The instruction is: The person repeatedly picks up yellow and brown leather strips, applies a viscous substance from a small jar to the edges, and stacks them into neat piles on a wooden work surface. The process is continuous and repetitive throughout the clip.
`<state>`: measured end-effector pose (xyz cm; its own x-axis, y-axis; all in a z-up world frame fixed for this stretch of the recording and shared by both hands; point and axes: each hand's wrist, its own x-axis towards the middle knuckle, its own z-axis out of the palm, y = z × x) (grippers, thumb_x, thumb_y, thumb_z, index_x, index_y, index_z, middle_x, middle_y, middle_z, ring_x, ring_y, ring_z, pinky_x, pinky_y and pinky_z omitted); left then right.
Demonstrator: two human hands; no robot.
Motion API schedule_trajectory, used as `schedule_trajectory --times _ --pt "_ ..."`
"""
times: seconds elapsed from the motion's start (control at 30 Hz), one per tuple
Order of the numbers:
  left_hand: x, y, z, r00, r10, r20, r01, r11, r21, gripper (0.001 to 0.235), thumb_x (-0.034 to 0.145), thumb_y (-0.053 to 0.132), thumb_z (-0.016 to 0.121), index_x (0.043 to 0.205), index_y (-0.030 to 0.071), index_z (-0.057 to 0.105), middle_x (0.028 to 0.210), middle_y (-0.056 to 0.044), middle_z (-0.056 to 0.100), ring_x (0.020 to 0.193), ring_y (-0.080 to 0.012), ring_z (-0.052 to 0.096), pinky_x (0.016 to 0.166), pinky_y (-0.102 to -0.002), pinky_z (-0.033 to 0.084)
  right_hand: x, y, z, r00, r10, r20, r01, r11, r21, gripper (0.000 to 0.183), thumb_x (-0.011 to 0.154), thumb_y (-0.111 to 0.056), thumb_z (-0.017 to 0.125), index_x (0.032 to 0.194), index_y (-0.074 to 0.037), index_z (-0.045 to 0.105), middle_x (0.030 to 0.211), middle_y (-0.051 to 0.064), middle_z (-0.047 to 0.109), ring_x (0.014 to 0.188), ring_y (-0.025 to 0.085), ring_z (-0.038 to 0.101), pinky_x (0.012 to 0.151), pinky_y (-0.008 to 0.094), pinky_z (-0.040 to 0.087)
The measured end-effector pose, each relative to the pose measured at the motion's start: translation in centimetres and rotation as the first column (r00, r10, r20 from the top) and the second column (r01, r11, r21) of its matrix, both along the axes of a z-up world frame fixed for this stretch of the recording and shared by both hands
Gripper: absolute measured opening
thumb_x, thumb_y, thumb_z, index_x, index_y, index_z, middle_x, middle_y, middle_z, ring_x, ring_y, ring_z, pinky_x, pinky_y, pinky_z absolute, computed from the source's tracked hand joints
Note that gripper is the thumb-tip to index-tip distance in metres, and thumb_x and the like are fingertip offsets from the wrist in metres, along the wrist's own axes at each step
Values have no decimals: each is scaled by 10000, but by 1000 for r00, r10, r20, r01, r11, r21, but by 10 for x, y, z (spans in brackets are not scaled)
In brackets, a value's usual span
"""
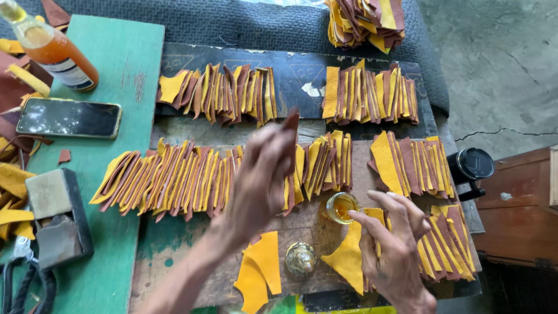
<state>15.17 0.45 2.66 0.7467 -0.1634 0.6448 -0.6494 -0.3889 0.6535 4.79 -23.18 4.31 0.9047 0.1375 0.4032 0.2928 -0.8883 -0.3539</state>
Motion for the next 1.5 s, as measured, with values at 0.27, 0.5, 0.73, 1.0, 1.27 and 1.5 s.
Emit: schedule_trajectory --times 0.27,0.5,0.73,1.0,1.27,1.5 --pt "211 -61 -61 777 -225 -588 81 962 -261 365 771 -34 712 1134 7 697 1092 -120 736 996 -202 730 914 -323 634 27 -22 -19 974 126 -188 -134 991 -27 369 624 11 649 909 -188 774 1393 65 560 1359 299 403 1072 472 213" --pt "278 -112 -157 700 -252 -668 30 945 -325 384 705 12 766 1086 -5 714 1054 -148 747 914 -213 728 852 -313 640 31 -31 -37 994 65 -84 -64 998 17 334 671 -32 677 925 -219 789 1384 42 575 1322 275 454 1068 451 227" --pt "290 -124 -173 680 -244 -691 28 951 -308 381 691 19 761 1068 -7 714 1027 -148 752 885 -212 732 833 -313 639 29 -36 -58 979 76 -191 -78 997 1 289 695 -58 696 858 -272 802 1400 18 582 1329 262 444 1062 468 222" --pt "278 -138 -161 721 -13 -693 26 1000 8 326 728 33 613 1041 42 704 1058 -132 748 906 -214 731 835 -327 620 31 -38 -61 970 102 -220 -100 995 21 297 675 -40 691 844 -255 809 1413 38 569 1346 277 421 1079 487 202" --pt "252 -125 -109 859 224 -461 -147 969 199 248 709 57 695 957 54 688 1072 -160 551 981 -284 551 809 -436 519 38 -31 -39 966 119 -230 -117 993 21 350 637 18 644 859 -204 800 1406 40 574 1363 278 409 1077 491 193" --pt "109 -37 -48 954 -111 -278 101 994 -51 132 908 17 665 1039 6 653 951 -103 635 821 -199 635 729 -351 563 31 -25 -26 964 93 -251 -106 994 -37 332 668 31 629 832 -196 807 1401 25 580 1359 274 417 1094 493 187"
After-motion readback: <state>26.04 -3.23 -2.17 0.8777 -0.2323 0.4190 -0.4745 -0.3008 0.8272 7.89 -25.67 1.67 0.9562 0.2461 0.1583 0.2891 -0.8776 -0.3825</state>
